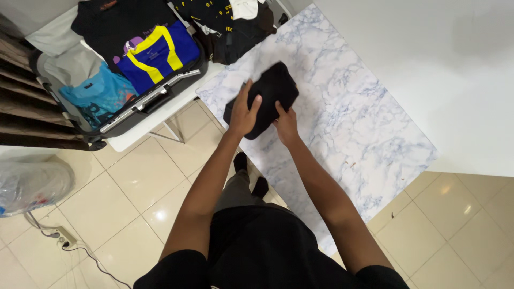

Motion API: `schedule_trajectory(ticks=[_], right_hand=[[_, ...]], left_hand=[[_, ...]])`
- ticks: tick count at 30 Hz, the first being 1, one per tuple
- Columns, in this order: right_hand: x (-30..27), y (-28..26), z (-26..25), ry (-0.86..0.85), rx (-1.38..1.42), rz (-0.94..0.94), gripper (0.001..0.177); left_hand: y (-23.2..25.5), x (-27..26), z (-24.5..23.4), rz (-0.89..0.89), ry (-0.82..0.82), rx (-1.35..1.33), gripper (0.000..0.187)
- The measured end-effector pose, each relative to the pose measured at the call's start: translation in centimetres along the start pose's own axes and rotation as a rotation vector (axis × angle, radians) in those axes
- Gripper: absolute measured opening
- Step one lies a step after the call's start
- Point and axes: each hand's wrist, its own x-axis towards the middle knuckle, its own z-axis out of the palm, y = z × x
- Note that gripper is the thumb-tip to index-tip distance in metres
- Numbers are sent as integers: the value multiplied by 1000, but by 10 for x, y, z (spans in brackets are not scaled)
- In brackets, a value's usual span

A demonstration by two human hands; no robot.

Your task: The person folds a black shirt by hand on a table, smoothing the fabric, folding the sleeves inward, and then folding the body into a small rectangle before placing it back in the suitcase.

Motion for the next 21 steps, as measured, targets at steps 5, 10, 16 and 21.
schedule_trajectory(ticks=[5, 10, 16, 21], right_hand=[[12, 39, -50, 153, -3, 55, 48], [17, 46, -95, 299, -308, 213, 50], [-4, 39, -130, 198, -764, 216, 70], [-41, 6, -102, 168, -1138, -645, 28]], left_hand=[[-8, -34, 1, -28, -256, 360, 87], [-31, -58, 11, -2, -556, 737, 116], [-55, -65, 16, -28, -590, 812, 115], [-72, -61, 21, 47, -542, 841, 101]])
